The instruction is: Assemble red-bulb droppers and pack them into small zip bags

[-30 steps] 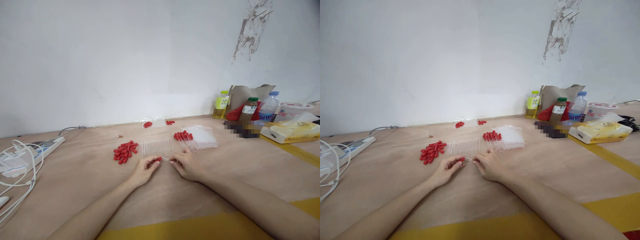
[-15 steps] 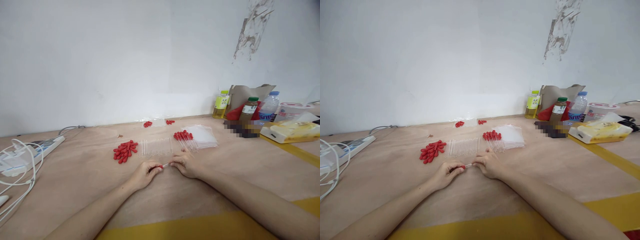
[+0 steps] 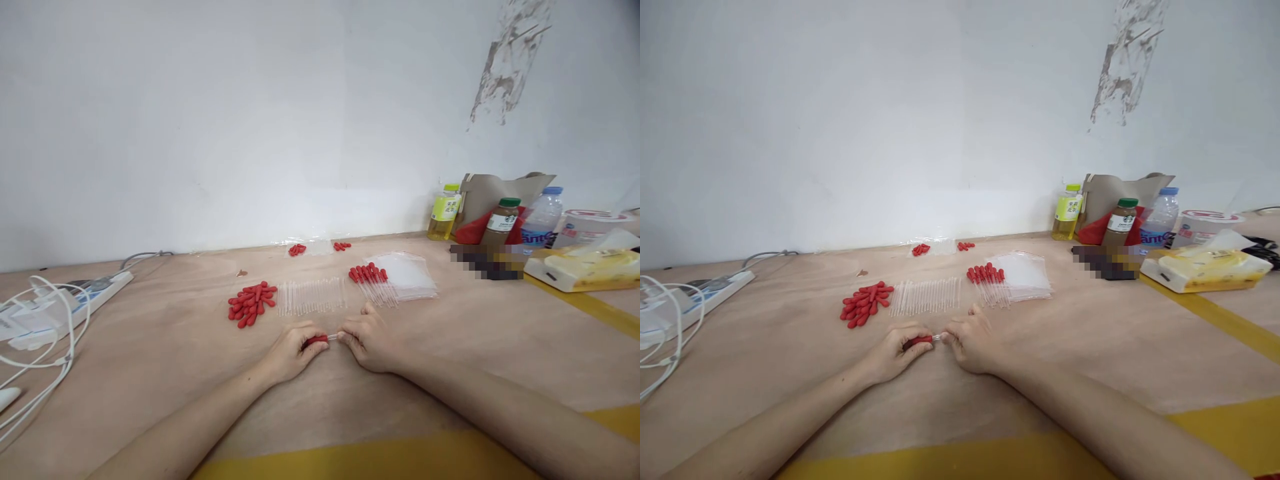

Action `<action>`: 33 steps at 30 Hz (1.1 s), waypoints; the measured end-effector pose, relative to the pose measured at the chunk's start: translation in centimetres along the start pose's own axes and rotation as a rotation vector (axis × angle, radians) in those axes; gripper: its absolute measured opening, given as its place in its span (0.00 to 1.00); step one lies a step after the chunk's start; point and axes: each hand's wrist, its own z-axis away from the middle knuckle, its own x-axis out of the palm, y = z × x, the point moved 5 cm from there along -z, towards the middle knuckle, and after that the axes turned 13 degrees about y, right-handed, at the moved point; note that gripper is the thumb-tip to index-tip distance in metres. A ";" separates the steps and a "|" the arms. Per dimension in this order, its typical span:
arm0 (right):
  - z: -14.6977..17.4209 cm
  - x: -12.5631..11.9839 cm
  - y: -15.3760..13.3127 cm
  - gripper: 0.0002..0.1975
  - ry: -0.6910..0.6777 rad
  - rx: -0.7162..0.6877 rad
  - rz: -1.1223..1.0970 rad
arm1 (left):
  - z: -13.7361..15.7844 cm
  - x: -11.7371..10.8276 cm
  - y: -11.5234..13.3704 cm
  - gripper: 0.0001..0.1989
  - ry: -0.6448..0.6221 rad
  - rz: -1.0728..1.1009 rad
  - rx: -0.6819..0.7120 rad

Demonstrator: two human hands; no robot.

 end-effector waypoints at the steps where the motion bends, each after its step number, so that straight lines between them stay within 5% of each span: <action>1: -0.1 0.1 0.0 0.12 -0.015 0.013 -0.016 | -0.1 0.0 0.1 0.09 0.004 0.006 0.001; 14: -0.4 -1.5 0.2 0.12 -0.033 -0.073 0.166 | -0.5 -1.1 -1.2 0.15 0.150 -0.019 0.032; 18: -0.8 -2.6 3.9 0.10 0.042 0.255 0.132 | -0.3 -1.4 -2.2 0.18 0.182 -0.061 -0.075; 23: -2.2 -3.7 9.6 0.12 0.111 0.708 0.184 | -0.4 -0.9 -2.1 0.08 0.079 -0.086 -0.041; 33: -3.1 -1.2 12.4 0.16 0.029 0.814 0.351 | -0.4 -1.1 -1.9 0.08 0.081 -0.060 -0.033</action>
